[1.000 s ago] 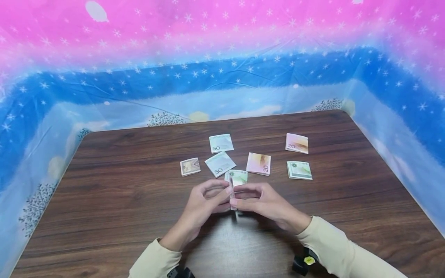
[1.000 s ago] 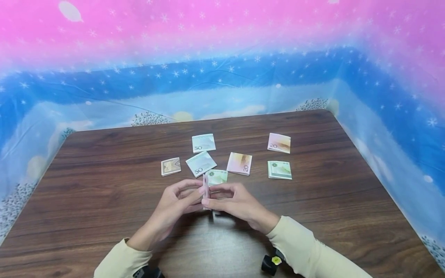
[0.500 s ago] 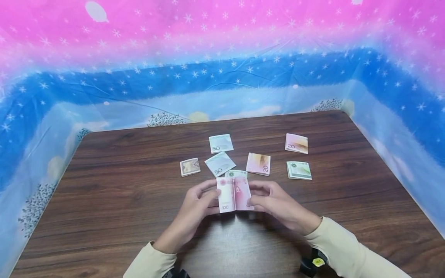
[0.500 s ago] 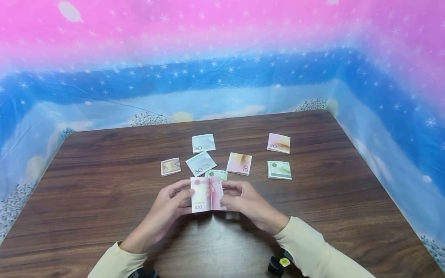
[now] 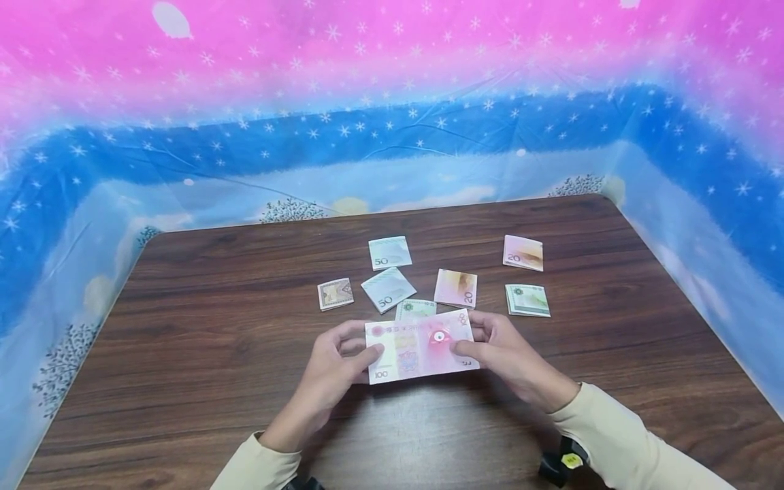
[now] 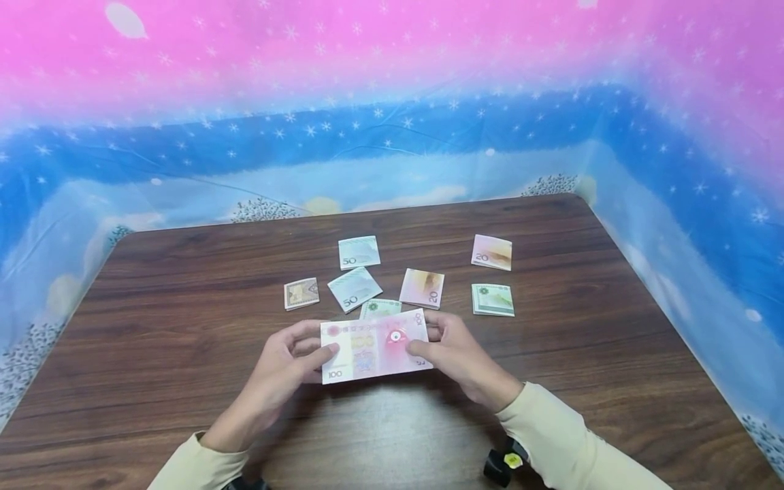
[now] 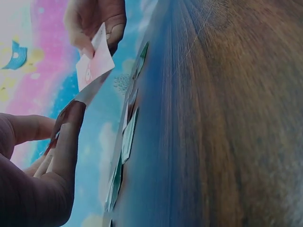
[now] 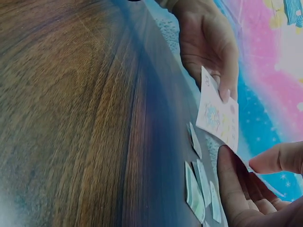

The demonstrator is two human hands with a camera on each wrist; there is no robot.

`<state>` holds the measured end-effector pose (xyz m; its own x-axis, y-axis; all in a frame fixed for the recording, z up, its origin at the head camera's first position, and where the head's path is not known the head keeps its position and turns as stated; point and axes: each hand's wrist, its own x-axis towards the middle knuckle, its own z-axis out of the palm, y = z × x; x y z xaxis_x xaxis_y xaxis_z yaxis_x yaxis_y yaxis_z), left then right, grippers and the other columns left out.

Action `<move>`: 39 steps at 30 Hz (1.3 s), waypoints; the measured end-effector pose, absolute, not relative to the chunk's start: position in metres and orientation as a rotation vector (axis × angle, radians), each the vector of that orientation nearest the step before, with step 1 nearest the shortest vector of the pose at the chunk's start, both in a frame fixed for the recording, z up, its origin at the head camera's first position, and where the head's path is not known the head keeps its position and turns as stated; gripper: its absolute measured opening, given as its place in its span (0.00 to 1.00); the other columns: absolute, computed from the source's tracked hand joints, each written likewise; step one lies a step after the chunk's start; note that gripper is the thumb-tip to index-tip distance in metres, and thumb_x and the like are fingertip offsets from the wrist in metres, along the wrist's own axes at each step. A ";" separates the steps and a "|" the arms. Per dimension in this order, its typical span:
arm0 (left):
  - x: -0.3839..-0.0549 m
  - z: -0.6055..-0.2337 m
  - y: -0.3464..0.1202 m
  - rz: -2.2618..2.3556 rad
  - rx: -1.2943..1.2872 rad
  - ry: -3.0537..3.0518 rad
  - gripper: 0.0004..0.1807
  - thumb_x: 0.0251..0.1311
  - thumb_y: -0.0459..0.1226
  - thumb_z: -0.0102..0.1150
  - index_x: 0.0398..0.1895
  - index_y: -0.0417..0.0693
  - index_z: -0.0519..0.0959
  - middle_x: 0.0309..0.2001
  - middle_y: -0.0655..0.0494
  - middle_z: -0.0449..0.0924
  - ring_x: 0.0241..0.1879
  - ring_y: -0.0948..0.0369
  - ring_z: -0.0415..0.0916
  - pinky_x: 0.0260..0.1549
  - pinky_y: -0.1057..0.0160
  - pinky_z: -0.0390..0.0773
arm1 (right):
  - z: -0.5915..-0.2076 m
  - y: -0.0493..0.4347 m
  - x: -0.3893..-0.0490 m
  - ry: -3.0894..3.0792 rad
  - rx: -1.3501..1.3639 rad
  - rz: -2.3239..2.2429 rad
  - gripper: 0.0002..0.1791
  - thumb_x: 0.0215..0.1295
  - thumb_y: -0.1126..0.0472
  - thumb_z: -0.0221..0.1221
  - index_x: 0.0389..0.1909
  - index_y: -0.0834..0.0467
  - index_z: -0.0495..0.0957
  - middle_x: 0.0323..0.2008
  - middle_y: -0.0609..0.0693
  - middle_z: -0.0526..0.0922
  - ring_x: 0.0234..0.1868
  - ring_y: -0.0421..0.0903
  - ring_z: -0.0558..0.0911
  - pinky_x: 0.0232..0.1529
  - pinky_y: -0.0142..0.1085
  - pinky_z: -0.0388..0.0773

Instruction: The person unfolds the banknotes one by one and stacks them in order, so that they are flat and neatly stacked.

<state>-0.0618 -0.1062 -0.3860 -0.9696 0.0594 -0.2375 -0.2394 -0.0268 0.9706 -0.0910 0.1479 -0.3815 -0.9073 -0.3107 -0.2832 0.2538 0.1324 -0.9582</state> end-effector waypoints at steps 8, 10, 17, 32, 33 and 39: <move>-0.064 -0.392 -0.111 2.062 -0.251 2.032 0.18 0.59 0.26 0.65 0.53 0.36 0.80 0.39 0.42 0.87 0.33 0.54 0.85 0.33 0.57 0.88 | -0.387 0.153 -0.093 1.929 -0.049 -1.853 0.28 0.63 0.74 0.60 0.64 0.76 0.66 0.42 0.60 0.87 0.37 0.43 0.86 0.40 0.33 0.85; -0.064 -0.393 -0.113 2.048 -0.272 2.023 0.18 0.59 0.26 0.66 0.54 0.38 0.80 0.39 0.43 0.87 0.33 0.55 0.85 0.33 0.58 0.87 | -0.388 0.154 -0.094 1.924 -0.050 -1.848 0.28 0.63 0.74 0.61 0.64 0.75 0.67 0.42 0.60 0.87 0.37 0.43 0.86 0.39 0.33 0.85; -0.067 -0.396 -0.118 1.956 -0.179 2.059 0.20 0.58 0.25 0.65 0.55 0.34 0.77 0.36 0.42 0.87 0.31 0.54 0.85 0.32 0.56 0.88 | -0.394 0.160 -0.098 2.111 -0.089 -1.730 0.16 0.58 0.70 0.67 0.46 0.69 0.76 0.31 0.54 0.85 0.30 0.42 0.81 0.33 0.33 0.83; -0.071 -0.398 -0.119 1.312 0.283 2.475 0.20 0.60 0.29 0.68 0.54 0.30 0.76 0.21 0.55 0.84 0.15 0.63 0.80 0.16 0.64 0.82 | -0.410 0.161 -0.101 2.601 -0.502 -1.256 0.13 0.49 0.68 0.75 0.33 0.63 0.80 0.22 0.44 0.78 0.22 0.38 0.74 0.23 0.29 0.72; -0.070 -0.398 -0.118 1.279 0.288 2.499 0.21 0.59 0.29 0.69 0.54 0.30 0.76 0.21 0.56 0.84 0.14 0.63 0.79 0.16 0.64 0.82 | -0.411 0.161 -0.101 2.630 -0.513 -1.219 0.13 0.49 0.68 0.75 0.33 0.62 0.80 0.21 0.43 0.77 0.22 0.37 0.73 0.23 0.29 0.72; -0.070 -0.397 -0.117 1.099 0.279 2.612 0.21 0.59 0.32 0.71 0.54 0.33 0.77 0.18 0.61 0.80 0.13 0.65 0.76 0.17 0.65 0.77 | -0.411 0.161 -0.099 2.769 -0.530 -1.029 0.16 0.47 0.62 0.78 0.32 0.59 0.80 0.19 0.40 0.75 0.20 0.35 0.72 0.24 0.31 0.71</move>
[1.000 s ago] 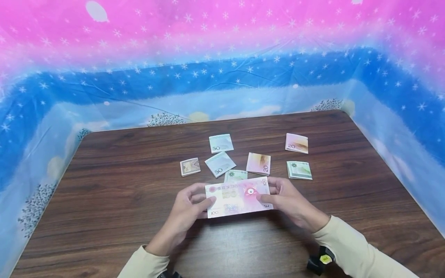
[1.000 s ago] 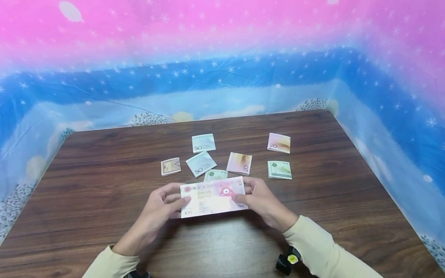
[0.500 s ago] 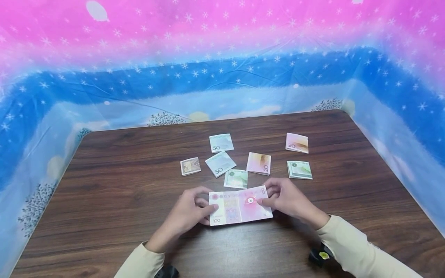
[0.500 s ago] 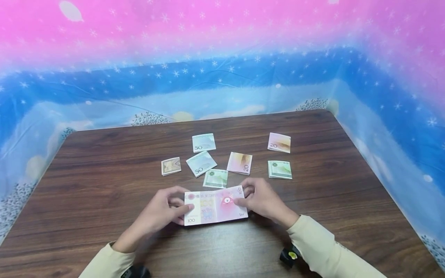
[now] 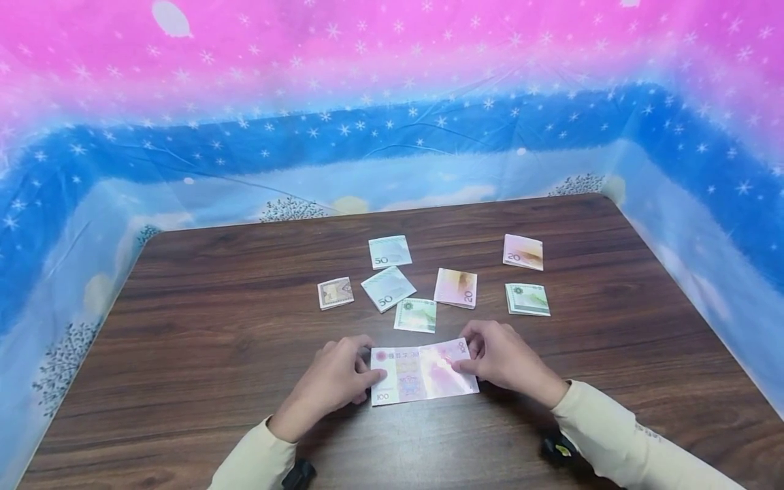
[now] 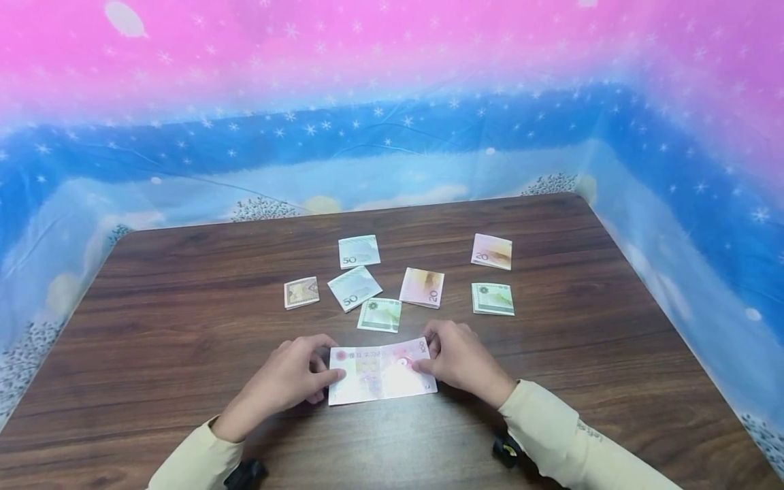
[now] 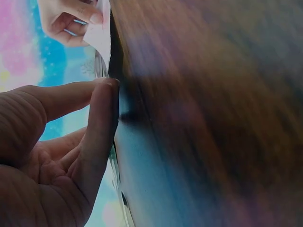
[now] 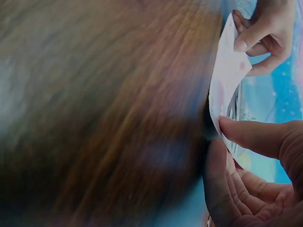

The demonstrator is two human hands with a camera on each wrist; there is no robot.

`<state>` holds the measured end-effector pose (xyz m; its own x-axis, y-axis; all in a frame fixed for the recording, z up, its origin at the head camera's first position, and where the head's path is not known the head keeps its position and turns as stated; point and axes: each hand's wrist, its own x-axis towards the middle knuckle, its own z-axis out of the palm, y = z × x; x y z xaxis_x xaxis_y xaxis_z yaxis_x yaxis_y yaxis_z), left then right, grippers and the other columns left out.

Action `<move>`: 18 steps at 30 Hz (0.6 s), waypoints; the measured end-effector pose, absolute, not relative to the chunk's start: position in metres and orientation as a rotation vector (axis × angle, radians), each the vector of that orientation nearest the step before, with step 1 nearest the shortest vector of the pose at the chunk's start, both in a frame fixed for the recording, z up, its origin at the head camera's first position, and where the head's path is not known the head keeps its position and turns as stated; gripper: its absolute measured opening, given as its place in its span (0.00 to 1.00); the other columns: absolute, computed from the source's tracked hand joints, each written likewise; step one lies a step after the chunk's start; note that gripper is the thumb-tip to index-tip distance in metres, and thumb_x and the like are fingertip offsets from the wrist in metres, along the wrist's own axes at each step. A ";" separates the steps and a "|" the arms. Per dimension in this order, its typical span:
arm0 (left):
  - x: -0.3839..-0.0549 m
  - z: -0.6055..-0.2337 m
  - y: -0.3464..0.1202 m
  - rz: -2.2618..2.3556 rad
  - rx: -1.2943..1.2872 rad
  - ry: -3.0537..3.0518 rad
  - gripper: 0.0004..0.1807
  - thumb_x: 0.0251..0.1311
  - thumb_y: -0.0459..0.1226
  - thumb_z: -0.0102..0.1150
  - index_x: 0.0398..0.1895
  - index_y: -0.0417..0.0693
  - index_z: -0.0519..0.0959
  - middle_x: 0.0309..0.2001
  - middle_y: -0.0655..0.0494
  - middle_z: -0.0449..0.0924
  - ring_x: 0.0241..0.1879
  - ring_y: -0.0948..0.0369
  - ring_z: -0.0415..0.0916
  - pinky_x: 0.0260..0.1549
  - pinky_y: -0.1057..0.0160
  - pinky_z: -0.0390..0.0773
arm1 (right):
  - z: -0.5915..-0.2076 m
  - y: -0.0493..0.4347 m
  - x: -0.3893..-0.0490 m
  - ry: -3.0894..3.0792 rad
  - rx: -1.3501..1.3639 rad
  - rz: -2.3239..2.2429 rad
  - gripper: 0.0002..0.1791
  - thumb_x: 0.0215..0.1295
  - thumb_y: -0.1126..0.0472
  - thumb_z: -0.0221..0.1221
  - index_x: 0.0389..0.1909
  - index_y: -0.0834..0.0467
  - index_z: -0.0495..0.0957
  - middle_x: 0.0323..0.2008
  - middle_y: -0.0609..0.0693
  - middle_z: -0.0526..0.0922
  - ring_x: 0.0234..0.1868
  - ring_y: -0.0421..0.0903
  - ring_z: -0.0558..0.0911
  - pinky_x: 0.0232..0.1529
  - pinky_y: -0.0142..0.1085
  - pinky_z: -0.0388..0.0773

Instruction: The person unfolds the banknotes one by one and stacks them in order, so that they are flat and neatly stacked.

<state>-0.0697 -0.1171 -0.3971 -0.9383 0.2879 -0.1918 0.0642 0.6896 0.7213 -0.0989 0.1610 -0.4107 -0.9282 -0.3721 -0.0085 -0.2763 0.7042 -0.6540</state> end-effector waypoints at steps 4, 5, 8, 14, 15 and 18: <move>-0.071 -0.398 -0.117 1.038 0.287 2.641 0.21 0.59 0.34 0.71 0.54 0.34 0.77 0.18 0.61 0.78 0.13 0.65 0.75 0.15 0.64 0.76 | -0.411 0.162 -0.098 2.826 -0.530 -0.943 0.19 0.47 0.58 0.79 0.34 0.58 0.80 0.18 0.38 0.75 0.19 0.35 0.72 0.23 0.31 0.71; -0.071 -0.399 -0.117 1.032 0.288 2.643 0.21 0.59 0.34 0.71 0.54 0.35 0.78 0.18 0.61 0.78 0.13 0.65 0.75 0.14 0.64 0.76 | -0.411 0.163 -0.098 2.837 -0.538 -0.927 0.20 0.47 0.57 0.79 0.35 0.58 0.80 0.18 0.38 0.75 0.19 0.35 0.71 0.23 0.32 0.71; -0.072 -0.399 -0.117 1.022 0.290 2.651 0.22 0.59 0.34 0.72 0.54 0.35 0.78 0.17 0.61 0.77 0.12 0.65 0.74 0.14 0.64 0.75 | -0.411 0.163 -0.097 2.858 -0.557 -0.898 0.21 0.47 0.55 0.80 0.36 0.59 0.80 0.18 0.39 0.75 0.19 0.35 0.71 0.22 0.32 0.70; -0.073 -0.396 -0.117 1.012 0.295 2.700 0.23 0.58 0.34 0.72 0.55 0.37 0.78 0.16 0.62 0.77 0.12 0.66 0.74 0.13 0.64 0.76 | -0.408 0.163 -0.100 2.874 -0.552 -0.874 0.24 0.47 0.54 0.80 0.39 0.60 0.81 0.19 0.40 0.75 0.19 0.35 0.71 0.23 0.31 0.71; -0.074 -0.394 -0.117 1.007 0.301 2.726 0.22 0.59 0.34 0.72 0.54 0.37 0.78 0.17 0.63 0.78 0.13 0.67 0.74 0.15 0.64 0.77 | -0.407 0.162 -0.101 2.877 -0.559 -0.880 0.23 0.47 0.54 0.80 0.39 0.60 0.81 0.19 0.40 0.75 0.19 0.35 0.72 0.23 0.31 0.71; -0.079 -0.389 -0.118 0.988 0.321 2.827 0.17 0.61 0.36 0.70 0.51 0.40 0.80 0.19 0.64 0.79 0.16 0.69 0.75 0.25 0.60 0.81 | -0.400 0.161 -0.109 2.874 -0.577 -0.919 0.19 0.50 0.58 0.78 0.38 0.61 0.81 0.21 0.40 0.76 0.21 0.36 0.73 0.24 0.32 0.72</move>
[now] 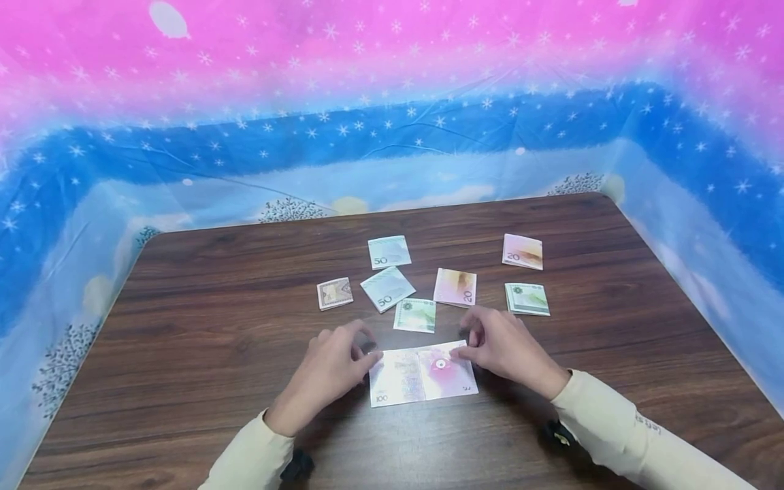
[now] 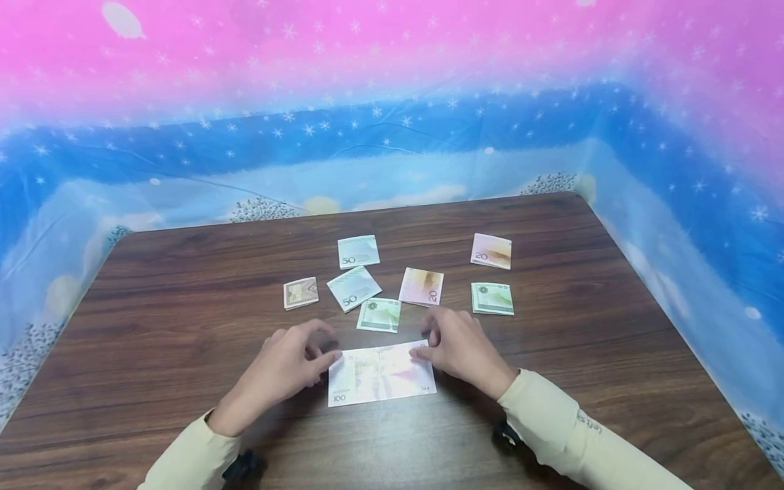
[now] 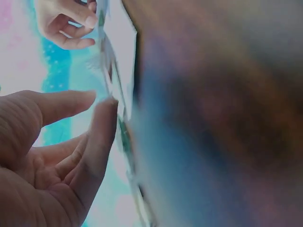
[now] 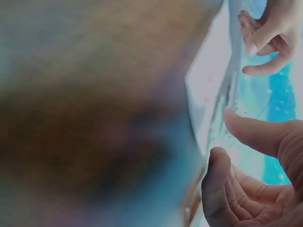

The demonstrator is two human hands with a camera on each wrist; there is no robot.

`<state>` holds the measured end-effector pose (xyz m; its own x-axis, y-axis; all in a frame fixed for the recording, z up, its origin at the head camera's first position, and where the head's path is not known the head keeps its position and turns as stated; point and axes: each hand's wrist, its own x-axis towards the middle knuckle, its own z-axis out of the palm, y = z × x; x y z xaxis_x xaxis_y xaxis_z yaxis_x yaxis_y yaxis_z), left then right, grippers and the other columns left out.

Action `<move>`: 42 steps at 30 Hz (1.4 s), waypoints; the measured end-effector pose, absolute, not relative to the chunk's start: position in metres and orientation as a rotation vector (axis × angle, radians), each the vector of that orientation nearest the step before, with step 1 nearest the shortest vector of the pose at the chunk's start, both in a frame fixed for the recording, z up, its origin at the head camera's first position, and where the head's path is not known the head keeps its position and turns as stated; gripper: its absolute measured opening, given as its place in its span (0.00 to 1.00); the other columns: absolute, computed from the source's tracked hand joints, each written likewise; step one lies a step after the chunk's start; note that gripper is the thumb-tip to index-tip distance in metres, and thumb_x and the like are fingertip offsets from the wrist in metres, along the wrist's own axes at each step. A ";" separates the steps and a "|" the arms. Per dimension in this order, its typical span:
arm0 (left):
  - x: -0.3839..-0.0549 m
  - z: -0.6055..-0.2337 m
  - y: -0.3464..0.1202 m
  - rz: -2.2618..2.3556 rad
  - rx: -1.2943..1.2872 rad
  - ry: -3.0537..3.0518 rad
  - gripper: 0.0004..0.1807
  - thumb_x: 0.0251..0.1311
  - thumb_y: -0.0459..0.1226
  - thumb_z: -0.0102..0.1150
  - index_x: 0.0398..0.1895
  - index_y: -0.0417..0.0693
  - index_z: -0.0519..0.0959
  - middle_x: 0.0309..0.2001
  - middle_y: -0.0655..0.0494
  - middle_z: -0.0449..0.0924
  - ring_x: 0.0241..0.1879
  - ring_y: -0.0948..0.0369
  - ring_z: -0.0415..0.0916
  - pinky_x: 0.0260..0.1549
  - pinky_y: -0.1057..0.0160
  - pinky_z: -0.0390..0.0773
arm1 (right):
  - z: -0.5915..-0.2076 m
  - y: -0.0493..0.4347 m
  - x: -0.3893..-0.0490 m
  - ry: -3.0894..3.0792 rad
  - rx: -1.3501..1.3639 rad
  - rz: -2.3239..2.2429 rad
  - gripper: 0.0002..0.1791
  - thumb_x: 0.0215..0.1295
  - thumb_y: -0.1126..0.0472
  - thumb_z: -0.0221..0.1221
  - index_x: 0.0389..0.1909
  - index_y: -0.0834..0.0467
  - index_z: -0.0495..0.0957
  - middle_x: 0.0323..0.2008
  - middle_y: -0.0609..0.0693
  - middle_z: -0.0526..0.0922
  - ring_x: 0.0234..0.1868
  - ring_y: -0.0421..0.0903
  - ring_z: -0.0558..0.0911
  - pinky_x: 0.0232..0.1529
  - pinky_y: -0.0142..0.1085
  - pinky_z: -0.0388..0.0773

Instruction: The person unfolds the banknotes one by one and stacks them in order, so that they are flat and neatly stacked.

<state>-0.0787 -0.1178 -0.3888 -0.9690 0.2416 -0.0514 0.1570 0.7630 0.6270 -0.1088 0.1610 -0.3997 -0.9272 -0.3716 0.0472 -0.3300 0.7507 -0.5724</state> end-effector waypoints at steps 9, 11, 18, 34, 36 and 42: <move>-0.103 -0.381 -0.116 0.940 0.475 2.987 0.18 0.68 0.37 0.63 0.56 0.36 0.81 0.50 0.44 0.85 0.52 0.51 0.82 0.53 0.47 0.81 | -0.382 0.142 -0.148 2.747 -0.535 -1.193 0.14 0.57 0.64 0.72 0.42 0.66 0.83 0.33 0.52 0.88 0.34 0.46 0.86 0.41 0.43 0.85; -0.109 -0.383 -0.115 0.920 0.507 2.972 0.21 0.70 0.37 0.60 0.60 0.33 0.78 0.57 0.39 0.81 0.60 0.46 0.77 0.61 0.45 0.76 | -0.382 0.135 -0.158 2.673 -0.475 -1.265 0.15 0.59 0.64 0.70 0.45 0.67 0.83 0.37 0.54 0.88 0.37 0.49 0.87 0.44 0.44 0.85; -0.121 -0.393 -0.112 0.832 0.577 2.849 0.27 0.74 0.41 0.54 0.67 0.29 0.71 0.70 0.33 0.67 0.71 0.40 0.62 0.72 0.42 0.61 | -0.385 0.111 -0.182 2.454 -0.270 -1.421 0.21 0.62 0.64 0.68 0.55 0.68 0.79 0.47 0.59 0.85 0.48 0.53 0.84 0.49 0.42 0.83; -0.124 -0.399 -0.109 0.736 0.543 2.776 0.29 0.76 0.43 0.52 0.70 0.31 0.67 0.73 0.34 0.62 0.73 0.43 0.59 0.73 0.42 0.59 | -0.387 0.088 -0.202 2.210 -0.009 -1.524 0.23 0.65 0.67 0.64 0.59 0.70 0.75 0.58 0.63 0.76 0.53 0.56 0.82 0.56 0.45 0.82; -0.124 -0.398 -0.109 0.741 0.543 2.777 0.29 0.76 0.43 0.52 0.70 0.31 0.68 0.73 0.35 0.63 0.73 0.43 0.59 0.73 0.42 0.59 | -0.387 0.088 -0.203 2.188 0.010 -1.537 0.23 0.66 0.66 0.64 0.59 0.69 0.75 0.58 0.63 0.75 0.55 0.56 0.82 0.57 0.45 0.82; -0.123 -0.397 -0.109 0.763 0.527 2.775 0.29 0.76 0.43 0.52 0.70 0.32 0.68 0.73 0.36 0.63 0.73 0.44 0.60 0.73 0.43 0.59 | -0.390 0.086 -0.206 2.136 0.076 -1.597 0.21 0.66 0.67 0.64 0.58 0.69 0.75 0.55 0.63 0.77 0.53 0.57 0.83 0.55 0.43 0.83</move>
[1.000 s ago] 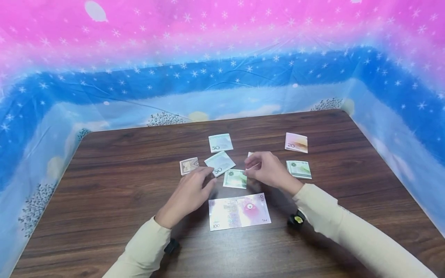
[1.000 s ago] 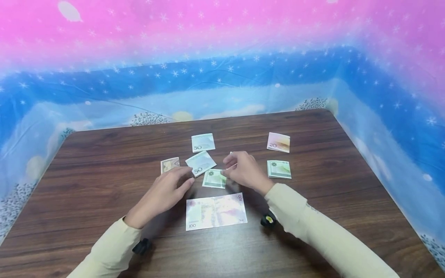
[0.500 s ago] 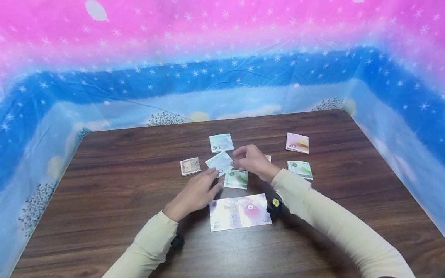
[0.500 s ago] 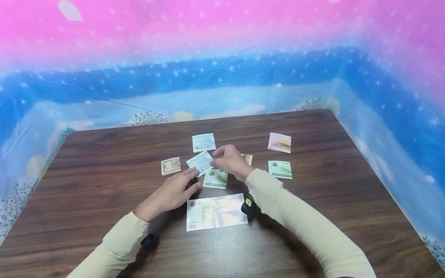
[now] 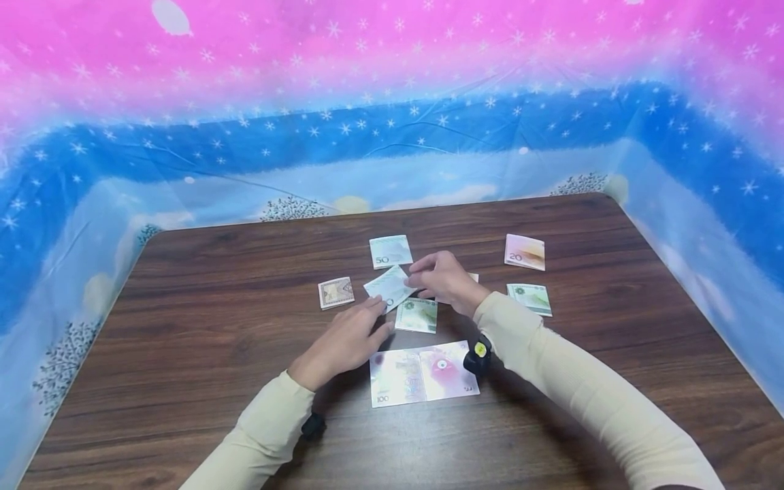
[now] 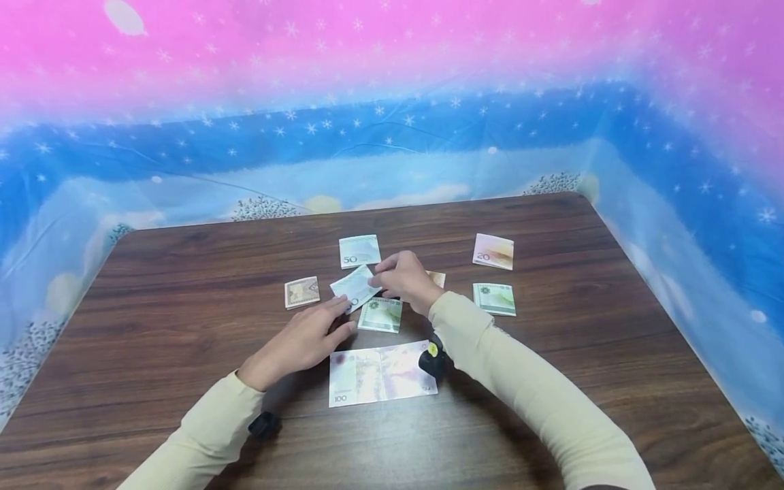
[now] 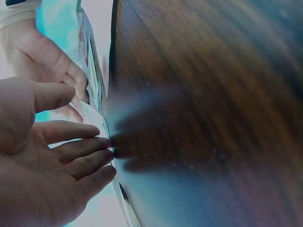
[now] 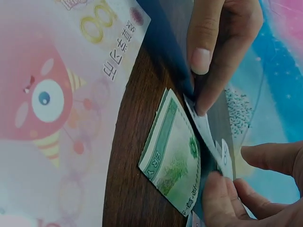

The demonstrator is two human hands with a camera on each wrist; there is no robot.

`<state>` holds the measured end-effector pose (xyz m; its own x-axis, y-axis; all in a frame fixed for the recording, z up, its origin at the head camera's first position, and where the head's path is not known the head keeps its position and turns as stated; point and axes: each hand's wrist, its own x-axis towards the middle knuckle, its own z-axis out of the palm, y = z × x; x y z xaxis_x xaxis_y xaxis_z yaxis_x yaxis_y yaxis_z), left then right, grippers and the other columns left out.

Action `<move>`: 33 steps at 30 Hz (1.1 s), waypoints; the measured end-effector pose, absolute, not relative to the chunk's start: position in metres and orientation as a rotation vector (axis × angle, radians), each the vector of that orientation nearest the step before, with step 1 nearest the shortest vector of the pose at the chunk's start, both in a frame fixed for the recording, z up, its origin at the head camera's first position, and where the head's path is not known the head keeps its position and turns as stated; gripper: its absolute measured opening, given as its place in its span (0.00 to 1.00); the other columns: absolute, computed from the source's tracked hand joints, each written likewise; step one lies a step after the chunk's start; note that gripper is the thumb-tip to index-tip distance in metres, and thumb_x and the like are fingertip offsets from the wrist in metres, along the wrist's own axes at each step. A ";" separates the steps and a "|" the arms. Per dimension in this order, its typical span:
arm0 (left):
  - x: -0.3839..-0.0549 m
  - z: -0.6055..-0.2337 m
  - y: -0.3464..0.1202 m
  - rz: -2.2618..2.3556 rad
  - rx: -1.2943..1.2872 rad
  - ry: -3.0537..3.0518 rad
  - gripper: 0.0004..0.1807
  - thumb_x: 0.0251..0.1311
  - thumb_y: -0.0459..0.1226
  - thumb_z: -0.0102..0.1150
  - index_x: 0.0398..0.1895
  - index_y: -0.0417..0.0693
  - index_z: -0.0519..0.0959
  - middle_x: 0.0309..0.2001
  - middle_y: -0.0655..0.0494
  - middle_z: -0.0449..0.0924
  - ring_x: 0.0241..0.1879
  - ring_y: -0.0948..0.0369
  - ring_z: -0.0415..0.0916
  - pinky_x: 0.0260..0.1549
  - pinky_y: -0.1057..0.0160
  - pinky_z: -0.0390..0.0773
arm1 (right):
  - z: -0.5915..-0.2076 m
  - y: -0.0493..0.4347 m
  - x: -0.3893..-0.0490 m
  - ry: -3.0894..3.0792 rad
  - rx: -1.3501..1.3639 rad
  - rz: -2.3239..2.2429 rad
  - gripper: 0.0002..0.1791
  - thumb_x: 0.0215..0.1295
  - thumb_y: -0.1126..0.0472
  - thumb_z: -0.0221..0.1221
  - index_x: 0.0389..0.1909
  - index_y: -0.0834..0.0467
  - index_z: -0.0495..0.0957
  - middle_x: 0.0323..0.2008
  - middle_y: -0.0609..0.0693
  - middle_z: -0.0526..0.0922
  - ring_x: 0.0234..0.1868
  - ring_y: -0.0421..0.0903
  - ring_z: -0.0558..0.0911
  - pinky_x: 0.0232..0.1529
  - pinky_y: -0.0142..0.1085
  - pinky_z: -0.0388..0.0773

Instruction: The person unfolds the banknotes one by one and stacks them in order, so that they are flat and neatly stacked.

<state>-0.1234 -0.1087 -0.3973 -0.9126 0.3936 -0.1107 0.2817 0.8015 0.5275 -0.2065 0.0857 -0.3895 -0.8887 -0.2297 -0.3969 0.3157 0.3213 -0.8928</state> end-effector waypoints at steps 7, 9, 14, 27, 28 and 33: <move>-0.123 -0.396 -0.109 0.816 0.547 2.780 0.28 0.75 0.43 0.53 0.70 0.33 0.69 0.72 0.36 0.65 0.72 0.44 0.62 0.72 0.44 0.61 | -0.392 0.082 -0.211 2.126 0.148 -1.686 0.18 0.63 0.72 0.64 0.54 0.69 0.76 0.48 0.62 0.81 0.45 0.54 0.86 0.50 0.41 0.86; -0.122 -0.395 -0.110 0.855 0.559 2.793 0.28 0.75 0.42 0.53 0.69 0.33 0.70 0.71 0.36 0.66 0.72 0.44 0.63 0.72 0.45 0.62 | -0.391 0.083 -0.211 2.140 0.166 -1.685 0.17 0.62 0.73 0.64 0.52 0.68 0.78 0.46 0.61 0.81 0.43 0.53 0.85 0.49 0.41 0.86; -0.119 -0.391 -0.114 0.930 0.552 2.834 0.27 0.74 0.41 0.55 0.68 0.33 0.71 0.70 0.37 0.68 0.71 0.44 0.65 0.70 0.44 0.64 | -0.385 0.087 -0.210 2.178 0.147 -1.694 0.16 0.62 0.74 0.64 0.51 0.69 0.78 0.45 0.62 0.82 0.42 0.52 0.85 0.47 0.41 0.87; -0.111 -0.390 -0.122 1.485 0.223 2.642 0.25 0.72 0.38 0.59 0.66 0.32 0.72 0.59 0.38 0.80 0.61 0.46 0.77 0.61 0.49 0.77 | -0.363 0.101 -0.188 2.111 0.037 -1.841 0.17 0.63 0.74 0.62 0.53 0.71 0.77 0.43 0.60 0.79 0.38 0.50 0.84 0.50 0.46 0.86; -0.111 -0.391 -0.121 1.583 0.189 2.554 0.25 0.72 0.37 0.58 0.66 0.31 0.72 0.58 0.37 0.80 0.59 0.45 0.78 0.60 0.51 0.78 | -0.361 0.101 -0.186 2.107 0.034 -1.842 0.17 0.63 0.74 0.62 0.53 0.71 0.77 0.43 0.60 0.79 0.38 0.52 0.84 0.51 0.48 0.85; -0.113 -0.394 -0.120 2.042 -0.046 2.020 0.24 0.73 0.31 0.55 0.67 0.26 0.68 0.56 0.29 0.78 0.56 0.41 0.80 0.54 0.55 0.83 | -0.360 0.104 -0.171 2.084 0.005 -1.853 0.17 0.63 0.73 0.63 0.53 0.70 0.77 0.43 0.59 0.80 0.38 0.51 0.84 0.51 0.47 0.85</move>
